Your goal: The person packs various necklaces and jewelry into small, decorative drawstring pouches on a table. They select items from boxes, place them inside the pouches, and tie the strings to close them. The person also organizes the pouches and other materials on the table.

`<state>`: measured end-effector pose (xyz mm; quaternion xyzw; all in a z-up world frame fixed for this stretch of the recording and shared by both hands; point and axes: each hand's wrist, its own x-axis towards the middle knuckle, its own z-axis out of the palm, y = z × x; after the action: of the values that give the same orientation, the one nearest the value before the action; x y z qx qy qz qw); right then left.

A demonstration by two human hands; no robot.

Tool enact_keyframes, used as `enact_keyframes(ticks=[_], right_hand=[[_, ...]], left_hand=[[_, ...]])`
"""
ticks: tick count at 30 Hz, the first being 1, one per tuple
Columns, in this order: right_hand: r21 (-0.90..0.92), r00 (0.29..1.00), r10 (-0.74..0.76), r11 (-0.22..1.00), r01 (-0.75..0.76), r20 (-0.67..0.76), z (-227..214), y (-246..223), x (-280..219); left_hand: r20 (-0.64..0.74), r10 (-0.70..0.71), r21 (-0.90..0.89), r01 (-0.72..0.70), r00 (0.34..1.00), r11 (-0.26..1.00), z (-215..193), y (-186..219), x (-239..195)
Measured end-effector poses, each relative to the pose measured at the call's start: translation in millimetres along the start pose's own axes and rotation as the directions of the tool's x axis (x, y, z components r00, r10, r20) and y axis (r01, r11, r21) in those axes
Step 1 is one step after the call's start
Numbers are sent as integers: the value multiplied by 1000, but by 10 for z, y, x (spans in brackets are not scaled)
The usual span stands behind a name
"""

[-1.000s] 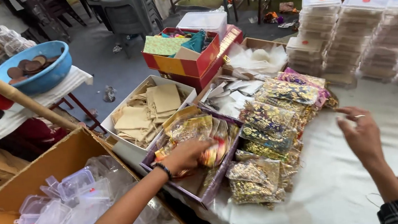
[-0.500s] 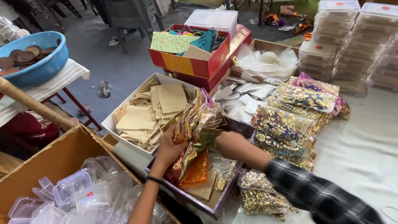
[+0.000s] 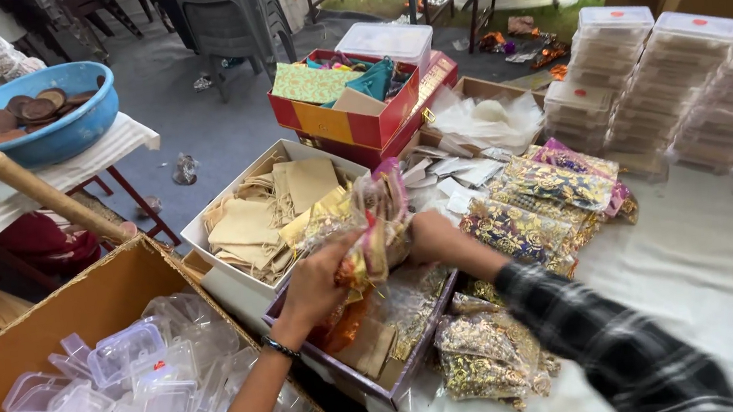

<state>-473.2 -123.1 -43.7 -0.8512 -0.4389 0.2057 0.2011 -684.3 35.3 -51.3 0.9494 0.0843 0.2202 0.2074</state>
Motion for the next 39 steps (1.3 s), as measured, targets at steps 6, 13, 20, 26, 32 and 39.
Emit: enact_keyframes(ticks=[6,13,20,26,32,39], right_hand=[[-449,961,5,883,-134,-278,-1029,-187,-1213],[-67,909,-92,995,71,-406,-1107,-355,-1359],[-63,928,-190,982,179,-319,-472,-297,-1240],[205,903,15,975,82,-429,-475,285,-1913],[250,851,234,960,-125,-471,-341,1363,-2790],[451,758,494,842,-296,-426,-83,2246,-3733]], left_hand=[[319,224,216,-301,921,929,73,482,-146],[788,130,-28,-175,601,984,-700,765,97],[476,134,49,-179,869,983,-664,574,-131],[352,233,63,-272,906,960,-187,471,-256],[323,43,52,-63,945,997,-257,606,9],[325,265,58,-299,908,953,-10,583,99]])
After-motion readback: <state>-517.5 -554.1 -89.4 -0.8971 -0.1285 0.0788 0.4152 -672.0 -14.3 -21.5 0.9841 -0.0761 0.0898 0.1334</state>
